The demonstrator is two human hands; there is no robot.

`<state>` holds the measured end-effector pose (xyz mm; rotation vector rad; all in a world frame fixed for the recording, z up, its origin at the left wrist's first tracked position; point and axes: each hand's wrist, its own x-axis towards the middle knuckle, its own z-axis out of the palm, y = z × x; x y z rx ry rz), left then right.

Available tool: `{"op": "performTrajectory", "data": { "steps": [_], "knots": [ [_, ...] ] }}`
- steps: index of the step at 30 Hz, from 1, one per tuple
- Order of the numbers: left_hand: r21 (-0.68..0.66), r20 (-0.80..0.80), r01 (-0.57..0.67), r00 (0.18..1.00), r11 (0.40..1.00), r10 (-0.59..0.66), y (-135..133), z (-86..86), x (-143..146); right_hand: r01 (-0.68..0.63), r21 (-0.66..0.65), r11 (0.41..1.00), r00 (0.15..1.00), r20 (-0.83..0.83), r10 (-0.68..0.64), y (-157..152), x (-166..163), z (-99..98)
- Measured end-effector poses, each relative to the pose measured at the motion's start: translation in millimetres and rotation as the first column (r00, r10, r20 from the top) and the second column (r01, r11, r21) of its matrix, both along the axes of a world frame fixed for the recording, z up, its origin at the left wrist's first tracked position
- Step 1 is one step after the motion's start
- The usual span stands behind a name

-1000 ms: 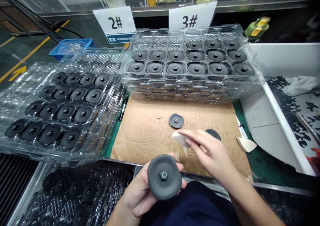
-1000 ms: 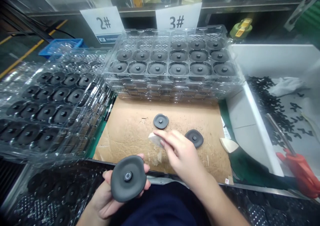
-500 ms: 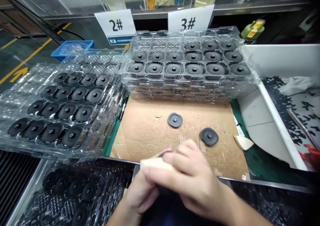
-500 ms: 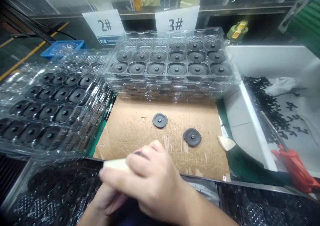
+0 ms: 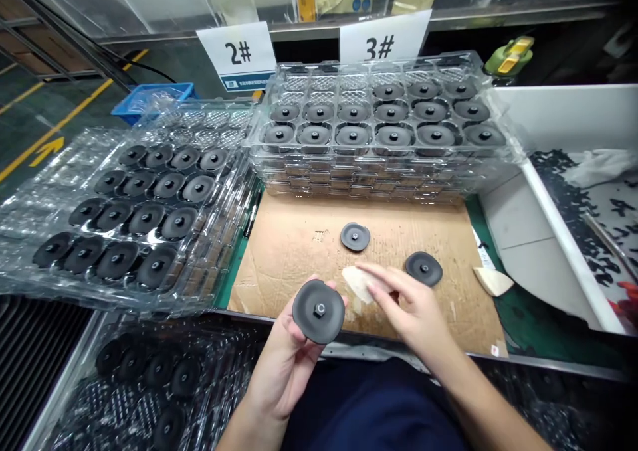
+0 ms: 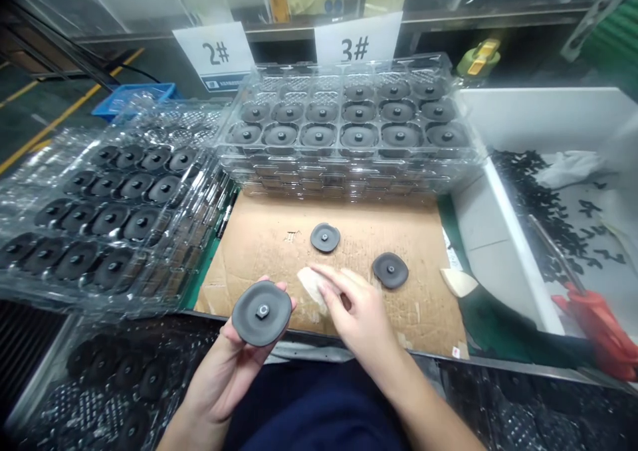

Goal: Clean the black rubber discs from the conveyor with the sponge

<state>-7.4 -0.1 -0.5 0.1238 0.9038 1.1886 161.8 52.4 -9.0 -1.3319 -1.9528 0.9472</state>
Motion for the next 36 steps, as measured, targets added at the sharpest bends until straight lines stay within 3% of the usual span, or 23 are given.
{"op": "performTrajectory", "data": {
  "steps": [2,4,6,9,11,13,15,17,19,22,24,29,33,35,36],
  "knots": [
    [0.020,0.013,0.001,1.000,1.000,-0.001,1,1.2,2,0.030,0.099,0.995,0.994,-0.112,-0.019,-1,-12,31.1],
    [0.039,0.048,0.009,0.999,0.999,-0.011,1,1.5,1,-0.099,0.228,0.969,0.974,-0.176,0.141,-5,-24,54.0],
    [0.067,0.063,0.004,0.998,0.998,-0.008,1,1.3,-3,-0.286,0.258,0.923,0.931,-0.155,0.332,-9,-32,65.3],
    [0.093,0.032,-0.050,0.998,0.994,0.047,1,2.0,-6,-0.429,0.148,0.891,0.896,-0.060,0.441,-8,-39,67.0],
    [0.076,0.038,-0.035,0.999,0.996,0.033,1,4.6,-4,-0.321,0.199,0.926,0.943,-0.022,0.331,-6,-44,64.8],
    [0.068,0.060,-0.010,0.998,0.998,0.006,2,8.2,-1,-0.208,0.328,0.921,0.973,-0.031,0.230,-6,-47,63.7],
    [0.104,0.076,-0.012,0.997,0.995,0.004,4,10.3,-1,-0.235,0.380,0.895,0.960,-0.056,0.276,-10,-44,64.2],
    [0.154,0.088,-0.024,0.996,0.988,0.010,6,9.1,-4,-0.339,0.289,0.896,0.926,-0.065,0.371,-12,-32,63.8],
    [0.175,0.105,-0.029,0.994,0.984,0.010,7,5.4,-8,-0.308,0.127,0.943,0.943,-0.093,0.320,-11,-15,57.9],
    [0.141,0.134,-0.038,0.991,0.989,0.019,7,0.2,-8,-0.102,-0.028,0.994,0.988,-0.121,0.098,-2,6,31.3],
    [0.141,0.164,-0.028,0.986,0.990,0.005,6,-0.5,-6,-0.024,-0.036,0.999,0.995,-0.099,0.021,5,9,3.1],
    [0.171,0.284,-0.027,0.959,0.985,-0.023,6,5.0,-1,0.008,0.026,1.000,0.999,0.041,-0.009,9,-2,-61.5],
    [0.194,0.346,0.047,0.932,0.980,-0.113,4,9.4,-2,0.068,0.055,0.996,0.997,0.039,-0.070,1,0,-67.2],
    [0.233,0.217,0.052,0.971,0.971,-0.104,2,10.2,0,0.064,0.047,0.997,0.998,0.012,-0.065,-3,5,-58.9],
    [0.288,0.071,0.053,0.994,0.956,-0.077,1,10.0,1,0.056,0.041,0.998,0.998,-0.003,-0.056,-5,7,-54.4]
  ]
}}
